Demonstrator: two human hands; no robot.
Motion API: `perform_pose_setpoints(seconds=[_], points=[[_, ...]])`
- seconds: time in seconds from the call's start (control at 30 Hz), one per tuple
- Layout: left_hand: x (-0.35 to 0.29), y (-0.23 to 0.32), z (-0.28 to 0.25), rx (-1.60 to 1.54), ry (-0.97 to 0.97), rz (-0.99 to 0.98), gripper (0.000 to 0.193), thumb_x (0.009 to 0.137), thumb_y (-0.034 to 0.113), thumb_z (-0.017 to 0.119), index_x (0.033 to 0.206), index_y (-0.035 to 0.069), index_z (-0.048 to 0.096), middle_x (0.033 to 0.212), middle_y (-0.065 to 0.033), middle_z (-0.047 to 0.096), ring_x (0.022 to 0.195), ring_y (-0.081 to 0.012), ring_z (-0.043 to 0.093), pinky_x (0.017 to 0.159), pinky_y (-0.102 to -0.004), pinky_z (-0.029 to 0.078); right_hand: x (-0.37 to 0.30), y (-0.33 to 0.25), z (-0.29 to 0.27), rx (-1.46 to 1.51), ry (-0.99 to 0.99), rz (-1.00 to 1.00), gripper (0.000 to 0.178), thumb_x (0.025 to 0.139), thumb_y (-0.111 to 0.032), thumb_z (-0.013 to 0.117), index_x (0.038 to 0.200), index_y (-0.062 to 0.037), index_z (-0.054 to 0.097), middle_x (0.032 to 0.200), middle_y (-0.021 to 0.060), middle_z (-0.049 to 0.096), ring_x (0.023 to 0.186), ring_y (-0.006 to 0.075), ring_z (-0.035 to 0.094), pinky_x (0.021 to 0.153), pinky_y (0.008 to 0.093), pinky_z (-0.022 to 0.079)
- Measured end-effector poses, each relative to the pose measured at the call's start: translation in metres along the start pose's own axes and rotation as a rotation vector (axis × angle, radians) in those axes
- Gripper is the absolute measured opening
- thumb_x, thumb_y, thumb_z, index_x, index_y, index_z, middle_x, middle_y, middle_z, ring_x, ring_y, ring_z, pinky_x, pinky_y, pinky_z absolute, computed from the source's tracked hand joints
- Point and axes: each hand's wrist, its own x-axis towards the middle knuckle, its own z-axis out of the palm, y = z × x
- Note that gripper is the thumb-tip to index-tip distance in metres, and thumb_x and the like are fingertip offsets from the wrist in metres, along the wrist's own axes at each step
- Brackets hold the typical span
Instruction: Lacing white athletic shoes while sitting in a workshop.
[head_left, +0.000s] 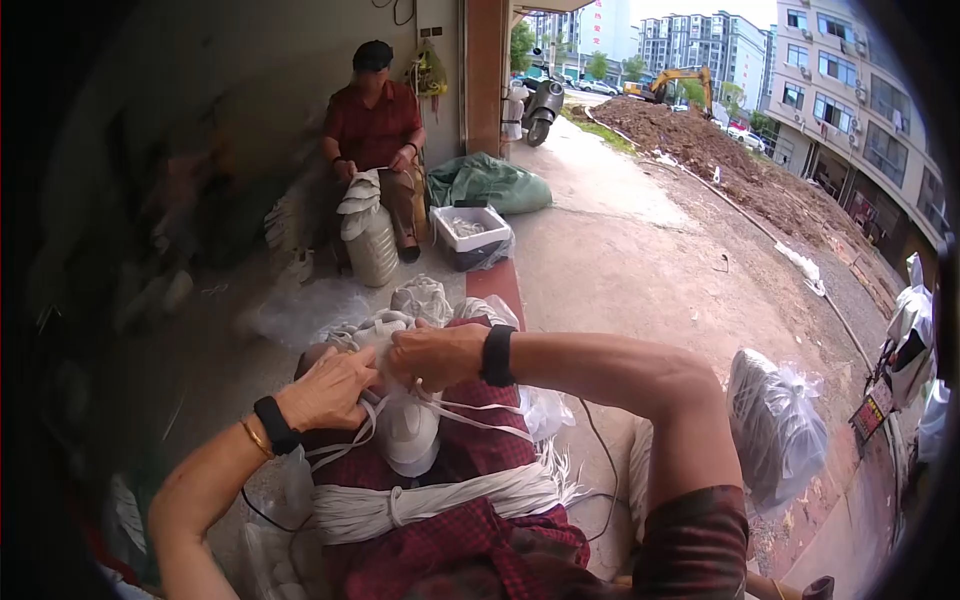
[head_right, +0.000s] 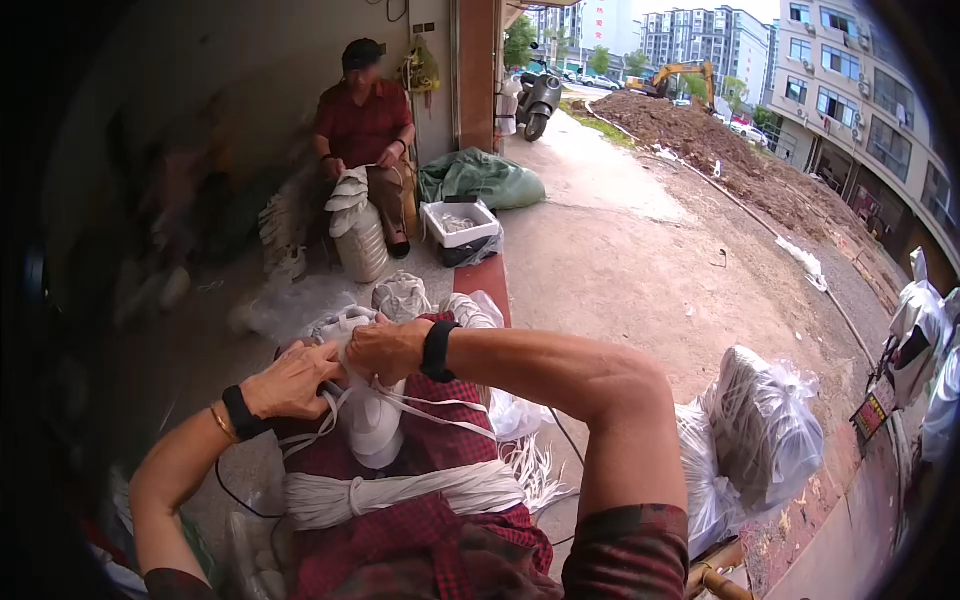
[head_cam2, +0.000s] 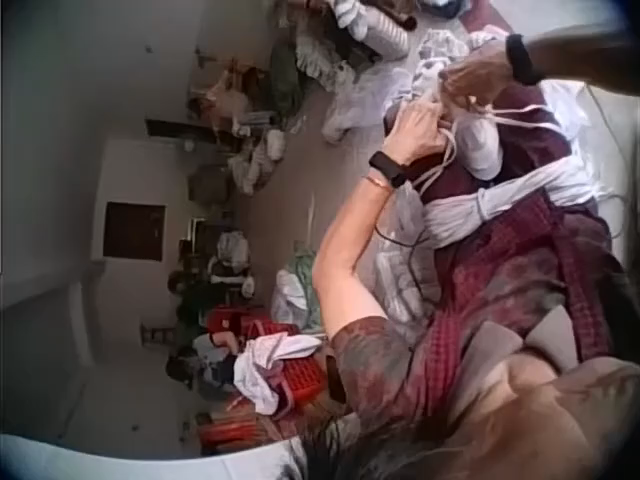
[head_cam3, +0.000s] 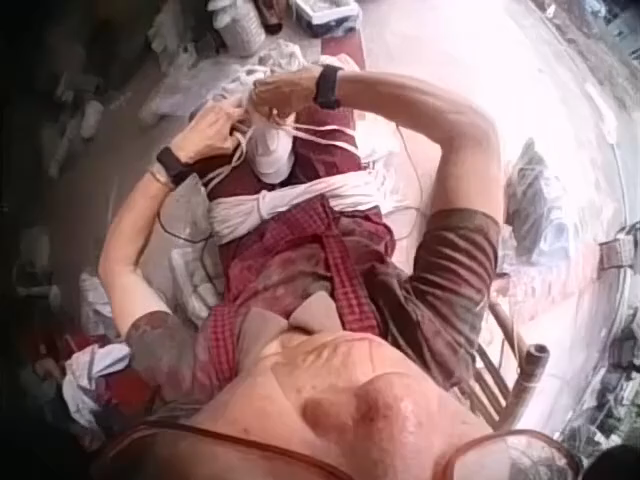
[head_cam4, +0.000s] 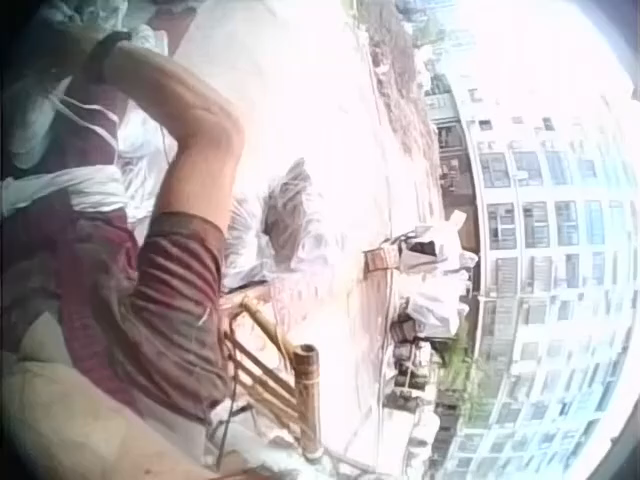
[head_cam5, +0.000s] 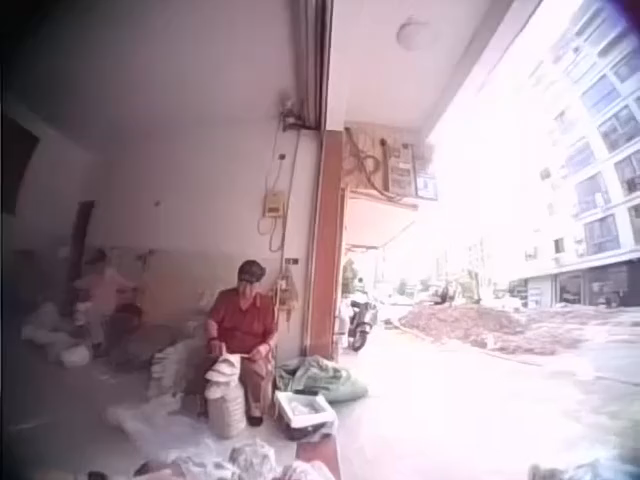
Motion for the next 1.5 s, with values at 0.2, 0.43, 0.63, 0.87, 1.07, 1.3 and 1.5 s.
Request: perform_pose_setpoints(seconds=[0.2, 0.43, 0.63, 0.87, 1.07, 1.3, 1.5], points=[[0.001, -0.007, 0.001, -0.201, 0.078, 0.29, 0.035, 0.067, 0.01, 0.065, 0.102, 0.007, 0.071, 0.113, -0.0123, 0.057, 0.105, -0.0341, 0.059, 0.085, -0.0433, 0.051, -0.002, 0.0, 0.002, 0.237, 0.076, -0.024, 0.017, 0.063, -0.014, 0.073, 0.079, -0.0066, 0.073, 0.082, 0.0085, 0.066, 0.093, 0.03, 0.062, 0.079, 0.0669, 0.046], [-0.004, 0.0, 0.005, -0.158, 0.235, 0.16, 0.021, 0.064, 0.009, 0.065, 0.084, 0.004, 0.064, 0.095, -0.0108, 0.059, 0.087, -0.0339, 0.062, 0.076, -0.0424, 0.053, -0.011, -0.002, 0.007, 0.064, 0.251, 0.035, 0.015, 0.068, -0.017, 0.072, 0.082, -0.0132, 0.076, 0.085, 0.0045, 0.064, 0.102, 0.0282, 0.055, 0.081, 0.0585, 0.04], [-0.013, 0.004, 0.022, -0.211, 0.313, 0.072, 0.016, 0.066, 0.01, 0.06, 0.081, 0.004, 0.062, 0.093, -0.0121, 0.058, 0.085, -0.0341, 0.061, 0.076, -0.0419, 0.052, -0.004, -0.016, 0.035, -0.169, 0.394, 0.05, 0.011, 0.07, -0.015, 0.068, 0.077, -0.0077, 0.064, 0.089, 0.006, 0.061, 0.097, 0.0252, 0.048, 0.073, 0.0476, 0.036], [-0.006, -0.005, -0.002, -0.366, -0.069, -0.146, 0.03, 0.081, 0.022, 0.054, 0.092, -0.001, 0.07, 0.11, -0.0222, 0.06, 0.103, -0.0402, 0.06, 0.091, -0.0448, 0.049, 0.005, -0.001, 0.01, 0.102, -0.009, 0.048, 0.027, 0.079, -0.021, 0.065, 0.104, -0.0113, 0.068, 0.105, 0.0056, 0.062, 0.108, 0.0255, 0.05, 0.089, 0.0442, 0.046], [0.001, 0.007, 0.046, -0.349, 0.208, -0.343, 0.019, 0.079, 0.013, 0.058, 0.078, -0.002, 0.069, 0.098, -0.0189, 0.058, 0.09, -0.0378, 0.06, 0.08, -0.0439, 0.049, 0.024, 0.022, 0.053, 0.025, 0.176, 0.024, 0.03, 0.082, -0.032, 0.066, 0.1, -0.0083, 0.067, 0.107, 0.0085, 0.063, 0.101, 0.0279, 0.053, 0.084, 0.0483, 0.044], [0.012, 0.005, 0.051, -0.405, 0.339, -0.358, 0.016, 0.073, 0.013, 0.064, 0.077, -0.003, 0.065, 0.093, -0.0235, 0.063, 0.09, -0.0397, 0.064, 0.078, -0.0442, 0.051, 0.007, -0.025, 0.022, -0.054, 0.224, 0.274, 0.028, 0.072, -0.026, 0.07, 0.091, -0.0051, 0.072, 0.1, 0.0114, 0.068, 0.108, 0.0298, 0.057, 0.082, 0.061, 0.042], [0.014, 0.019, 0.031, -0.42, 0.332, -0.386, 0.02, 0.071, 0.015, 0.068, 0.073, -0.005, 0.064, 0.088, -0.0244, 0.067, 0.085, -0.0403, 0.066, 0.074, -0.044, 0.052, 0.016, -0.026, 0.027, 0.039, 0.307, 0.473, 0.029, 0.072, -0.031, 0.071, 0.085, -0.0047, 0.072, 0.094, 0.0123, 0.07, 0.1, 0.0298, 0.063, 0.078, 0.0576, 0.04]])
